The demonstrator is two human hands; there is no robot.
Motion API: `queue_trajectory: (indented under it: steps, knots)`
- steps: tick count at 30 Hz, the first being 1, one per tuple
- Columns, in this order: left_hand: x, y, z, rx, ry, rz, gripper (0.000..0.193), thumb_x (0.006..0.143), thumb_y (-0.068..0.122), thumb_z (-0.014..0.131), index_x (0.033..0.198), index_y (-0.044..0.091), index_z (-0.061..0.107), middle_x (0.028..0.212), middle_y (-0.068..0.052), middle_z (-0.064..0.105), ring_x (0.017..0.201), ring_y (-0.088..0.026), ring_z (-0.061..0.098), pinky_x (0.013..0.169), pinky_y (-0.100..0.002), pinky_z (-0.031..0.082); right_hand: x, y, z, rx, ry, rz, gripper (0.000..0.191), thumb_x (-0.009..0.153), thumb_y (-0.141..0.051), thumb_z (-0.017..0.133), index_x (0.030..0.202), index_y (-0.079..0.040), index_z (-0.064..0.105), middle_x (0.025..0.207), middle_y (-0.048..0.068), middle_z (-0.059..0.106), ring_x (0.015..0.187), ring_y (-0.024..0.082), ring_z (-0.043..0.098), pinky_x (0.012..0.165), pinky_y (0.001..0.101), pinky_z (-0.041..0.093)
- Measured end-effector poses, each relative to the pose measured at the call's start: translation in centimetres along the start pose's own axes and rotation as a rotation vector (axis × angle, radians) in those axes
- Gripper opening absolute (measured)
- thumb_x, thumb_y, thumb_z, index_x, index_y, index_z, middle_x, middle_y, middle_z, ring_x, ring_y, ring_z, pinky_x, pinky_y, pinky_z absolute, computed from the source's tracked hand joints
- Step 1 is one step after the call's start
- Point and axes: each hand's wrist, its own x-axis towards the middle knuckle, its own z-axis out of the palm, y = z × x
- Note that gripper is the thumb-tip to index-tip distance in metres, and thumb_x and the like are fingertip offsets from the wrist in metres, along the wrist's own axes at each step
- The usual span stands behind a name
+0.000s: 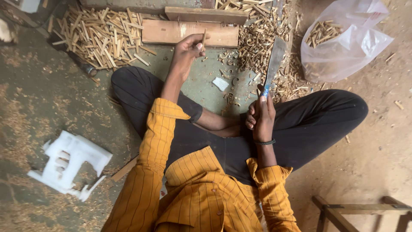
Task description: The person sits on the floor of a woodworking shop and shaves small wooden pieces with a wide handheld blade, working one piece at a time and setting shaved pieces aside among wood shavings.
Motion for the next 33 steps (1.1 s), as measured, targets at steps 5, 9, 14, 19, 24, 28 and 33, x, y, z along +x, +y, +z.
queue_trajectory:
  steps: [5, 9, 14, 19, 24, 28, 33]
  knots:
    - [-0.8, -1.6, -0.8, 0.181, -0.064, 0.097, 0.020, 0.101, 0.001, 0.062, 0.120, 0.003, 0.067, 0.118, -0.004, 0.074, 0.097, -0.009, 0.064, 0.080, -0.027, 0.055, -0.2, 0.2, 0.1, -0.068, -0.014, -0.035, 0.043, 0.110, -0.022, 0.047, 0.152, -0.013, 0.042, 0.070, 0.000, 0.045, 0.043, 0.005, 0.035, 0.037, 0.0208, 0.030]
    - [-1.3, -4.9, -0.5, 0.345, 0.000, 0.310, 0.016, 0.099, 0.001, 0.071, 0.114, 0.003, 0.067, 0.109, -0.004, 0.076, 0.097, -0.012, 0.070, 0.089, -0.028, 0.057, 0.1, 1.3, 0.0, -0.279, -0.079, -0.081, 0.040, 0.112, -0.023, 0.048, 0.148, -0.007, 0.047, 0.071, 0.000, 0.052, 0.046, 0.008, 0.043, 0.039, 0.0235, 0.034]
    - [-1.2, -7.2, 0.5, 0.720, 0.203, 0.458, 0.013, 0.088, -0.001, 0.079, 0.099, 0.001, 0.073, 0.094, -0.009, 0.077, 0.086, -0.014, 0.077, 0.076, -0.027, 0.060, 0.8, 2.5, 1.7, -0.947, -0.101, -0.245, 0.042, 0.109, -0.025, 0.058, 0.145, -0.003, 0.051, 0.077, 0.011, 0.064, 0.060, 0.015, 0.058, 0.053, 0.0290, 0.045]
    - [-1.2, -7.4, 0.3, 0.612, 0.217, 0.476, 0.015, 0.079, 0.000, 0.084, 0.091, 0.001, 0.076, 0.087, -0.010, 0.077, 0.075, -0.018, 0.076, 0.067, -0.029, 0.058, 0.6, 3.1, 3.8, -1.048, -0.101, -0.515, 0.035, 0.108, -0.022, 0.061, 0.137, -0.003, 0.052, 0.089, 0.017, 0.071, 0.071, 0.021, 0.072, 0.060, 0.0355, 0.054]
    - [-1.3, -8.0, -0.1, 0.608, 0.251, 0.492, 0.013, 0.075, 0.000, 0.086, 0.083, 0.002, 0.077, 0.081, -0.010, 0.078, 0.070, -0.019, 0.076, 0.064, -0.030, 0.056, 2.2, 4.9, 5.2, -1.170, -0.085, -0.627, 0.027, 0.110, -0.020, 0.061, 0.130, -0.003, 0.054, 0.088, 0.020, 0.070, 0.074, 0.031, 0.072, 0.061, 0.0408, 0.053]
    - [-1.0, -8.9, -0.2, 0.634, 0.276, 0.492, 0.014, 0.074, -0.006, 0.081, 0.085, 0.004, 0.079, 0.083, -0.009, 0.079, 0.074, -0.019, 0.077, 0.069, -0.031, 0.059, 3.1, 5.8, 5.0, -1.297, -0.061, -0.466, 0.027, 0.108, -0.022, 0.063, 0.126, -0.003, 0.056, 0.078, 0.021, 0.068, 0.067, 0.034, 0.070, 0.055, 0.0436, 0.050]
    - [-0.9, -9.8, -0.5, 0.508, 0.269, 0.545, 0.014, 0.074, -0.001, 0.086, 0.085, 0.004, 0.079, 0.084, -0.010, 0.078, 0.075, -0.019, 0.077, 0.069, -0.031, 0.059, 2.2, 6.2, 4.2, -1.144, 0.000, -0.498, 0.022, 0.111, -0.023, 0.056, 0.122, -0.004, 0.056, 0.075, 0.016, 0.067, 0.057, 0.027, 0.067, 0.053, 0.0412, 0.049]
